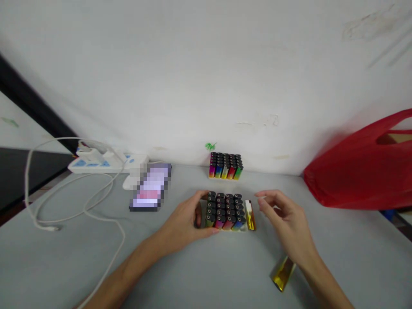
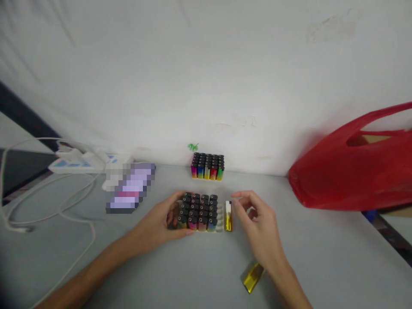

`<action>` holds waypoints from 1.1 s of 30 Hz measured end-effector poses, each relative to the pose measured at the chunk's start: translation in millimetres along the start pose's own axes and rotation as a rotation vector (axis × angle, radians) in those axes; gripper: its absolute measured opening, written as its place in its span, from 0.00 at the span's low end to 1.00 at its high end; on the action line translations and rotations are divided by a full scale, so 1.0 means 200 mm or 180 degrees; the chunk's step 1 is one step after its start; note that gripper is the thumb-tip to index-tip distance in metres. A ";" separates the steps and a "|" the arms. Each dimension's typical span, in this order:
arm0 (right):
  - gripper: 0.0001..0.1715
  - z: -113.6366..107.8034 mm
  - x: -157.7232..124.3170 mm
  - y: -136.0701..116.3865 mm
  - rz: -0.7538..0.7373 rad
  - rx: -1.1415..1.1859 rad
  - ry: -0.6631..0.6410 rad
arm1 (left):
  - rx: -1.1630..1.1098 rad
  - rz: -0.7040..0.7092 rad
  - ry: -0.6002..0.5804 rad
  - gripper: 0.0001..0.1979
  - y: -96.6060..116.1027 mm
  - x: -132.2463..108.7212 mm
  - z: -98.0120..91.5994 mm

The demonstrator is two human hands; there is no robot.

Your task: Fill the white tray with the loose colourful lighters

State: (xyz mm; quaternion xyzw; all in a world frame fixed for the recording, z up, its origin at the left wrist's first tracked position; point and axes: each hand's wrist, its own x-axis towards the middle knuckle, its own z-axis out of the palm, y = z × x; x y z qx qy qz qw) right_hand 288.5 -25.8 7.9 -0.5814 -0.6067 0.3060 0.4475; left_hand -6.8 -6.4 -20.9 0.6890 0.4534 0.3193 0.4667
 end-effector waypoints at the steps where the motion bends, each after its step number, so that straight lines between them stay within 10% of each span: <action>1: 0.17 0.00 0.01 0.02 0.0012 -0.0280 0.0114 | 0.0002 -0.0003 0.0009 0.41 0.00 0.00 0.00; 8: 0.19 0.08 -0.02 0.09 0.0037 -0.1675 0.0104 | -0.0018 -0.0028 -0.0038 0.42 0.00 0.00 0.00; 17: 0.17 0.06 -0.01 0.18 0.0055 -0.1348 0.0027 | -0.0023 -0.0008 -0.0016 0.42 0.01 0.00 -0.01; 33: 0.15 0.08 0.00 -0.01 0.0943 0.2460 -0.0346 | -0.0013 -0.0078 -0.0032 0.42 -0.01 0.00 -0.01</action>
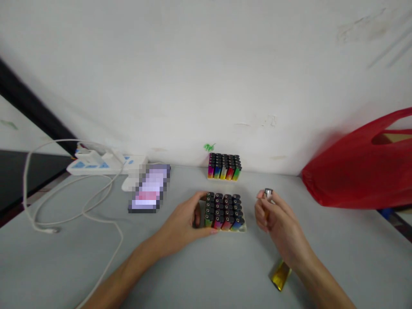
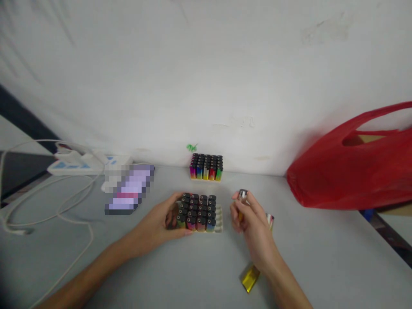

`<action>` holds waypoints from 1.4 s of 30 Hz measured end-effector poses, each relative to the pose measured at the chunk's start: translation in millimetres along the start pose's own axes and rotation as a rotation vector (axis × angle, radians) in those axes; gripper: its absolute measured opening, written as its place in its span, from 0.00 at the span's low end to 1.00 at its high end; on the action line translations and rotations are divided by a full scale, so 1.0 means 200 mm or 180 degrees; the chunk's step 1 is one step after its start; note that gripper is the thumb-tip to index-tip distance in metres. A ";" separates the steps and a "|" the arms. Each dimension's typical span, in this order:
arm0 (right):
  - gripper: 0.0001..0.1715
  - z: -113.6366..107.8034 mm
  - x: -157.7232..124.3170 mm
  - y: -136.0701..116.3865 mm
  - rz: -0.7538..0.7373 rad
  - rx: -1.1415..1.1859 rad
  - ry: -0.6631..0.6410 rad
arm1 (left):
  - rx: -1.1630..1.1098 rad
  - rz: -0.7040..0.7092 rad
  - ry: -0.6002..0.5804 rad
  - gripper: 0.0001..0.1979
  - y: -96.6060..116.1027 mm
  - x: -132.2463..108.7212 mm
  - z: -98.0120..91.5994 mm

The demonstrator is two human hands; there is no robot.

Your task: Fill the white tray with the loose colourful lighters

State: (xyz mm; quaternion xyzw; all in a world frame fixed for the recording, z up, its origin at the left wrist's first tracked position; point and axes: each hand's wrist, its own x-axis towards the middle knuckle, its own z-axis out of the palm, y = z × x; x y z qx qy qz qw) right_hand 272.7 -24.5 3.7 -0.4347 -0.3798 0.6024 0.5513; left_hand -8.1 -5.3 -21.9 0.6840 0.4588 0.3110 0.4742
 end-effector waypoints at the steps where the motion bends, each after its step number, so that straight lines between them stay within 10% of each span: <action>1: 0.15 0.00 0.00 -0.01 0.0058 0.0194 -0.0031 | 0.0000 0.0007 0.0005 0.42 0.00 0.00 0.00; 8: 0.36 0.00 0.01 -0.05 0.0360 0.0815 -0.0520 | -0.0052 0.0056 -0.0013 0.42 0.00 0.00 0.00; 42: 0.36 -0.03 0.03 0.01 0.0884 0.0891 -0.0544 | 0.0172 0.0061 0.0015 0.42 0.02 0.00 0.00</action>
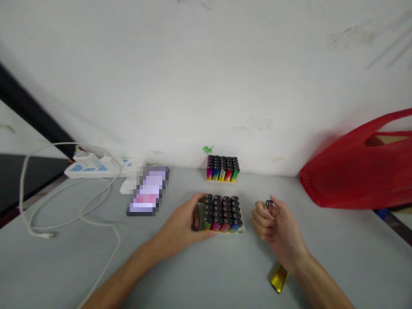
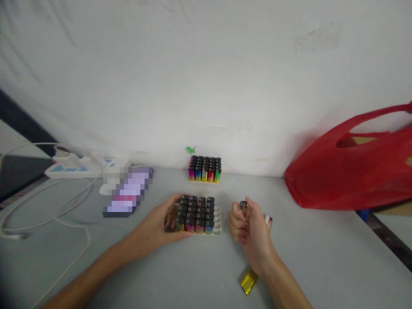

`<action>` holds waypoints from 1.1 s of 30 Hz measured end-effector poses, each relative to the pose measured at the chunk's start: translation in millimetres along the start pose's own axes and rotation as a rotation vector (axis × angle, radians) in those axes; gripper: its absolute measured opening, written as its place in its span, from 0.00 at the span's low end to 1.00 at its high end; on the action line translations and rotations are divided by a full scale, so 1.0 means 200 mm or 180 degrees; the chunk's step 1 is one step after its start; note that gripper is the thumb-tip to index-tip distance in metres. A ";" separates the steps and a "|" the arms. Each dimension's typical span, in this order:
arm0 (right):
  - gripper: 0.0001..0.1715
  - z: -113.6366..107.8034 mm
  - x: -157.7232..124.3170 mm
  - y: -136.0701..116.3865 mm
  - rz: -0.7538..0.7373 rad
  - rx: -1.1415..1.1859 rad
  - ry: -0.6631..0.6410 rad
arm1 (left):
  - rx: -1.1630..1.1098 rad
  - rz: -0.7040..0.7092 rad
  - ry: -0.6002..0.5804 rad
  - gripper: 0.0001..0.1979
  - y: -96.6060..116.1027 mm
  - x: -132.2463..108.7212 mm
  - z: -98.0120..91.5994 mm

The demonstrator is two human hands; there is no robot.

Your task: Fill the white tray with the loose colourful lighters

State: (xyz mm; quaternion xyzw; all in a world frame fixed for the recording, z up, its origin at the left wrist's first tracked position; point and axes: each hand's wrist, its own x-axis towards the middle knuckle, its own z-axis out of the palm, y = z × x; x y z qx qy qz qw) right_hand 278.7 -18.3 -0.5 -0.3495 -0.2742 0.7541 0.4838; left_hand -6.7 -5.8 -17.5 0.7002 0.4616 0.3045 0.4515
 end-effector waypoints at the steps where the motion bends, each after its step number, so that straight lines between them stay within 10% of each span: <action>1: 0.36 0.00 0.00 0.00 0.0011 -0.0018 -0.0019 | 0.0001 0.0017 0.0006 0.42 0.00 0.00 0.00; 33: 0.31 0.02 -0.02 0.03 -0.0175 -0.0080 -0.0005 | -0.0163 -0.0137 -0.0051 0.48 -0.02 0.01 -0.01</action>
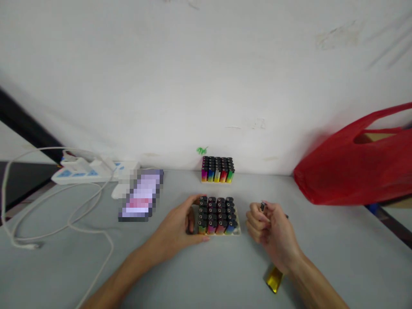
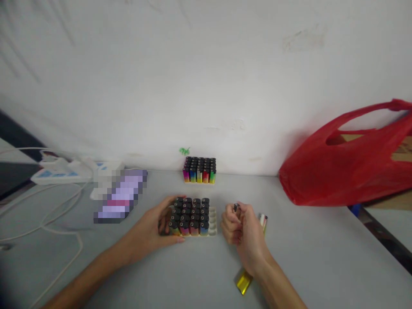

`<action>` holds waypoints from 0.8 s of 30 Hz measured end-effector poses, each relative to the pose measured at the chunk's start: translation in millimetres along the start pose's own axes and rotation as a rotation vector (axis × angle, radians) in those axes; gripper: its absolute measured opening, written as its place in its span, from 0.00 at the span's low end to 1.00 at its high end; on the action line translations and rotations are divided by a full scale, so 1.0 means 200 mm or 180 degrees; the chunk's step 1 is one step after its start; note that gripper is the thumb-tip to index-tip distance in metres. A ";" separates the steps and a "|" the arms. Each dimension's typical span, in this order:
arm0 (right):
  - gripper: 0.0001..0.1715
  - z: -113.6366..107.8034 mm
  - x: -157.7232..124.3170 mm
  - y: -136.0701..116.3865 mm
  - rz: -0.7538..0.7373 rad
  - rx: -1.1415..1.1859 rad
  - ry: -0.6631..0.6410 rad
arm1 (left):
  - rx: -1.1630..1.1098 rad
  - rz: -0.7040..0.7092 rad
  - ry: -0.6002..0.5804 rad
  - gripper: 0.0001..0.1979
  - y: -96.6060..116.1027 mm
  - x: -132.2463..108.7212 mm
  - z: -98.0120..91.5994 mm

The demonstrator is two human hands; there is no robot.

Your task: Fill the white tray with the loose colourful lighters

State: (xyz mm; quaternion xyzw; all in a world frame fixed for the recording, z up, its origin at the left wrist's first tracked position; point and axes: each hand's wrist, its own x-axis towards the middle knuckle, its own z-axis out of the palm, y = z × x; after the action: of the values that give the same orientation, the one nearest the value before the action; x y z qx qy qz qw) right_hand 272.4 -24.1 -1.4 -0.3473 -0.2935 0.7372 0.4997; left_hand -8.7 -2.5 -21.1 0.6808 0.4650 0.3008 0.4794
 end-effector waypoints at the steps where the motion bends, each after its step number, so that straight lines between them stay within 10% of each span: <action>1: 0.32 0.00 0.00 0.00 -0.0039 0.0037 0.0027 | -0.0029 -0.0006 -0.0016 0.48 0.00 0.00 0.00; 24: 0.20 0.00 0.00 0.00 -0.1035 -0.1771 0.0479 | -0.0641 -0.0099 -0.0310 0.46 0.04 0.00 -0.02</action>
State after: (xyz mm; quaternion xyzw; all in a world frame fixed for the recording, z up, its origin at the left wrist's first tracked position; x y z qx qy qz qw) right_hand 271.5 -23.7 -2.2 -0.4727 -0.4974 0.5117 0.5171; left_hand -9.6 -2.2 -12.2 0.6357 0.4191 0.3052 0.5720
